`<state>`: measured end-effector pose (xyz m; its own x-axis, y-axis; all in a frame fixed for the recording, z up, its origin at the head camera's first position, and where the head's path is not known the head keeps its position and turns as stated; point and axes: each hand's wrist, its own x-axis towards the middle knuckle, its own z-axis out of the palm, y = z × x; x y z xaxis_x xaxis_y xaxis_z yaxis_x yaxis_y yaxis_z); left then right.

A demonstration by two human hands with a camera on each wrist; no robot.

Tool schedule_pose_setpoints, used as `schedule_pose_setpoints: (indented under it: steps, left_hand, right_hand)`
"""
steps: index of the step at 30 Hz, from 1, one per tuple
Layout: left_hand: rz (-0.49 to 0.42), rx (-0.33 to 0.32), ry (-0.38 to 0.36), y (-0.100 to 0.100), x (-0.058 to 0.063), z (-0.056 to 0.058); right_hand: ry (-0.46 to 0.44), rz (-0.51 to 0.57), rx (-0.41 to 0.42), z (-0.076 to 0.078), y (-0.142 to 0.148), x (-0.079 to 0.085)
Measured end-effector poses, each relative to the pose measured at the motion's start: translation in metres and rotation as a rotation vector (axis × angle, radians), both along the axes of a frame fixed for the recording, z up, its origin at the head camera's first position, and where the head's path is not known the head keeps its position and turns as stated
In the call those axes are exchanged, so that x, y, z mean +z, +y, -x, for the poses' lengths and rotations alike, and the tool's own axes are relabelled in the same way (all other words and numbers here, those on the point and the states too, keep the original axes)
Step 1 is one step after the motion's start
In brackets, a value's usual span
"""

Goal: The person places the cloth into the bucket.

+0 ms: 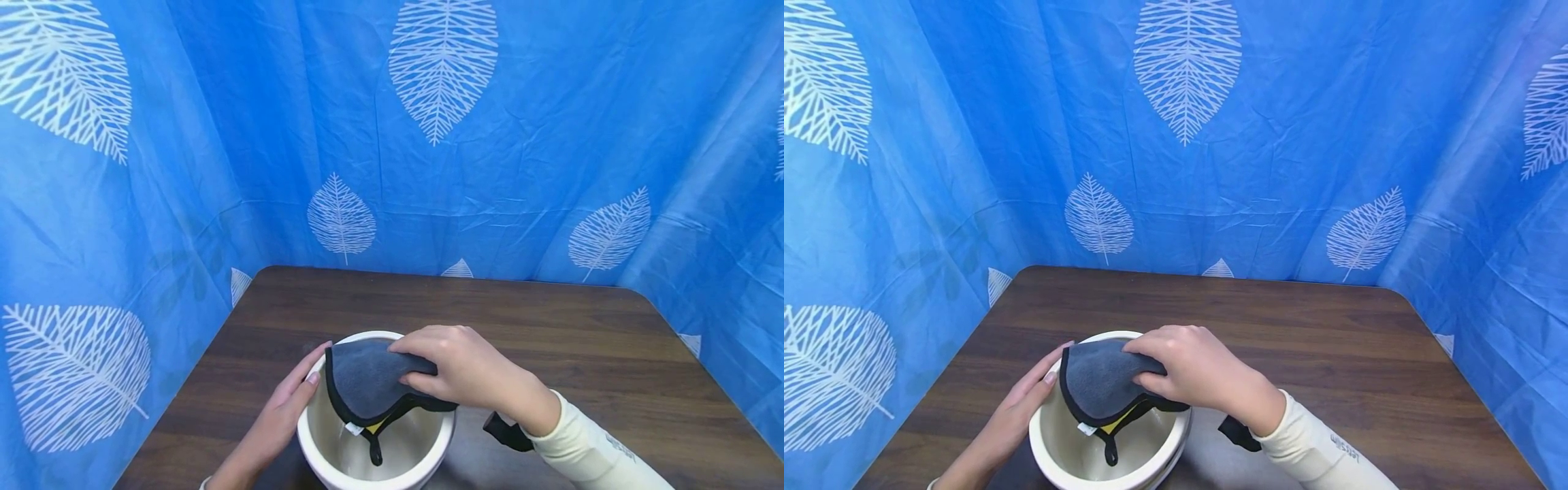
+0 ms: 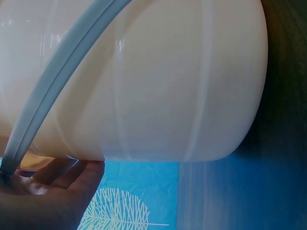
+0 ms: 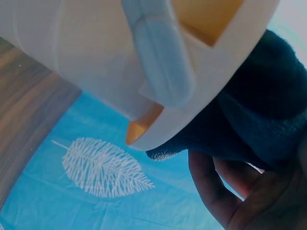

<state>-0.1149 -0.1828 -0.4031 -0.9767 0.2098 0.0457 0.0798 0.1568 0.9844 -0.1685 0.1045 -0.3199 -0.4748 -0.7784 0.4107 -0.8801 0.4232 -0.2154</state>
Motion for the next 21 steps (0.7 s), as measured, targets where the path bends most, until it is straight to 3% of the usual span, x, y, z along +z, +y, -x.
schedule_pose_setpoints:
  steps: [21]
  left_hand:
    - [-0.022,0.011,0.03,0.001,-0.002,-0.001]
  right_hand:
    - [-0.005,-0.112,-0.01,-0.005,-0.011,0.0]
